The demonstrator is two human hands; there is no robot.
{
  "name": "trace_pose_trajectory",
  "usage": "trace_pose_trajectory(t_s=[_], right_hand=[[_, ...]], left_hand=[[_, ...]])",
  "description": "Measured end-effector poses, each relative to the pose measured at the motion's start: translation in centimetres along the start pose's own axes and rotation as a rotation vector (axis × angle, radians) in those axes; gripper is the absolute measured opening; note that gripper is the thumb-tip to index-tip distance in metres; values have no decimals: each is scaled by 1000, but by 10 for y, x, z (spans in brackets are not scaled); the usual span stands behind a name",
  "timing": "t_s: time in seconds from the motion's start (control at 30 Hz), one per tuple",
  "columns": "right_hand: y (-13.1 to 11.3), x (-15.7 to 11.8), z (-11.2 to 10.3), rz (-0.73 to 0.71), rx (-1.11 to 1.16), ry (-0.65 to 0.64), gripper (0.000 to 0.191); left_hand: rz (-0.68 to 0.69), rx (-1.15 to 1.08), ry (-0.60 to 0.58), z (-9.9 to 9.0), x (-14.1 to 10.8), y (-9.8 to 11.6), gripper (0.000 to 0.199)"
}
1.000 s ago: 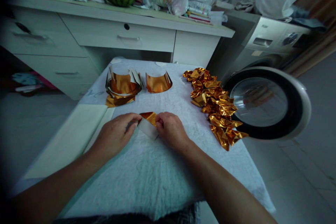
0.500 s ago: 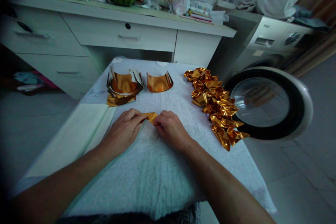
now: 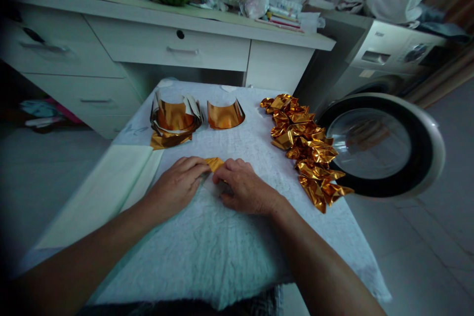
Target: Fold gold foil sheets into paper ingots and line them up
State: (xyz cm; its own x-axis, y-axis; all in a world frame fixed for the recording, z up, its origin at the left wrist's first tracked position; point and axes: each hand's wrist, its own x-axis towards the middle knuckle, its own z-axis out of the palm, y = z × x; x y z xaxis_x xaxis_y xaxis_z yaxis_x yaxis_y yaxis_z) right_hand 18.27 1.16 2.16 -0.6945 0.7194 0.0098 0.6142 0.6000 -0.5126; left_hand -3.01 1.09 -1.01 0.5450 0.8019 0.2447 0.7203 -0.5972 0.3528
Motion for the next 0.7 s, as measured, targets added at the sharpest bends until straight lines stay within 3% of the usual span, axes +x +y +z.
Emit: trace_pose_trajectory(t_s=[0.2, 0.33, 0.53, 0.7], right_hand=[[3, 0, -2, -48, 25, 0, 15], [5, 0, -2, -78, 53, 18, 7], [6, 2, 2, -49, 73, 78, 7], [5, 5, 5, 5, 150, 152, 12]], left_hand=[[-30, -105, -63, -13, -4, 9, 11], [-77, -168, -90, -13, -7, 10, 23], [-129, -209, -23, -6, -8, 13, 2], [-156, -226, 15, -4, -5, 17, 7]])
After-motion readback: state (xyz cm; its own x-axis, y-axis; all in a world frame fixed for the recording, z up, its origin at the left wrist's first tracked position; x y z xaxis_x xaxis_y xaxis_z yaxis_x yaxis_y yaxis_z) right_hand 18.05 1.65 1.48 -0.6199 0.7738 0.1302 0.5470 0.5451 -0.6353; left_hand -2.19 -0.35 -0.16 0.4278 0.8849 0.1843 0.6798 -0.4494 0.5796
